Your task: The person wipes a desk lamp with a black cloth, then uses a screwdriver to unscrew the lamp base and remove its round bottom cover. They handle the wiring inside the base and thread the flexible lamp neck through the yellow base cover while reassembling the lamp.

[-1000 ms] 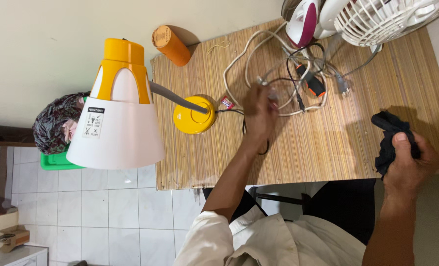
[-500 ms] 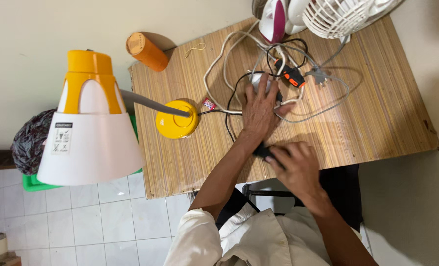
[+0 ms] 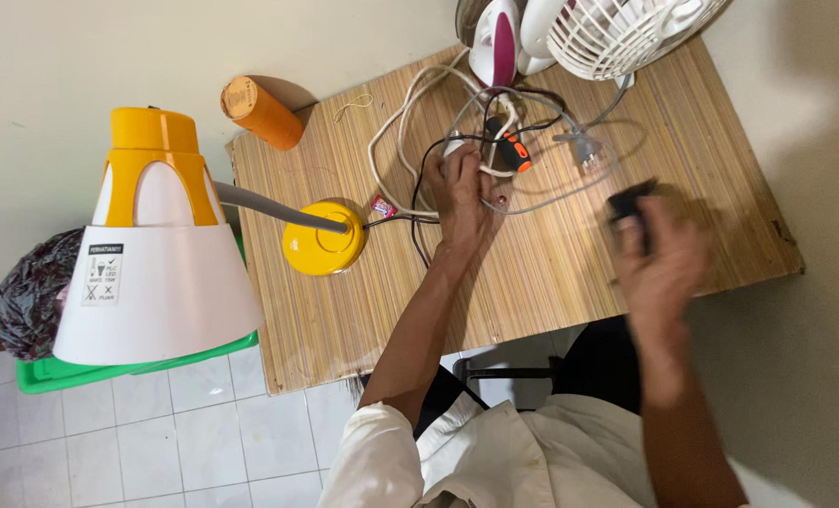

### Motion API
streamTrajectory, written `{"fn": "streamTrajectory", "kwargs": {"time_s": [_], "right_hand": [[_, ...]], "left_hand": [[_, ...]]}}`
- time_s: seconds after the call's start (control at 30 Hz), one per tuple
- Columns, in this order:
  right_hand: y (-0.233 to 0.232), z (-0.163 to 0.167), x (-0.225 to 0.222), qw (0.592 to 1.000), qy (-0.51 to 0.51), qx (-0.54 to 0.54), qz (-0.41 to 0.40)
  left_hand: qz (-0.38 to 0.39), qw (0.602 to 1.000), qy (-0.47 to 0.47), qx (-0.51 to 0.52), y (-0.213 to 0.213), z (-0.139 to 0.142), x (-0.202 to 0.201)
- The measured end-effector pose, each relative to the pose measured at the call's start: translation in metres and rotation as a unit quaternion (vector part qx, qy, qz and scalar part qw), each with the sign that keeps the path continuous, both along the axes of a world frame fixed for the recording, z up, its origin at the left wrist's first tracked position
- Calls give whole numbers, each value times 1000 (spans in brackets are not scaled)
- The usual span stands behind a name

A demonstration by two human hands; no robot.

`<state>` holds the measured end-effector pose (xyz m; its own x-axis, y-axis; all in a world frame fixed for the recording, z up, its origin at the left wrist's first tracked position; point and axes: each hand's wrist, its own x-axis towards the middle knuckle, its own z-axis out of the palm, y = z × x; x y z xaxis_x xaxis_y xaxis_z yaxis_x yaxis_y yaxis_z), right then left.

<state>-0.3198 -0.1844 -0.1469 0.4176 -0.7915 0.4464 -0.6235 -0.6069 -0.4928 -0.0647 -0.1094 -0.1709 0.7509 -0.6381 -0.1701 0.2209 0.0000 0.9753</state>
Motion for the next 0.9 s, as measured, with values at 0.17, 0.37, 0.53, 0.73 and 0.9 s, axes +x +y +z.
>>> {"fn": "streamTrajectory", "kwargs": {"time_s": [0.17,0.37,0.53,0.73,0.9], "right_hand": [[86,15,63,947,106,-71,294],[32,4,67,981,139,-70,119],[-40,-14,-12,981,26,174,-79],[-57,-51,-32,991,31,4,-133],[-78,-30,43,996,-80,27,-22]], "left_hand": [[130,815,-561,68,12,3,3],[116,887,-441,68,16,4,5],[161,832,-527,65,13,2,4],[162,836,-521,59,13,-5,4],[154,826,-540,57,15,-10,6]]}}
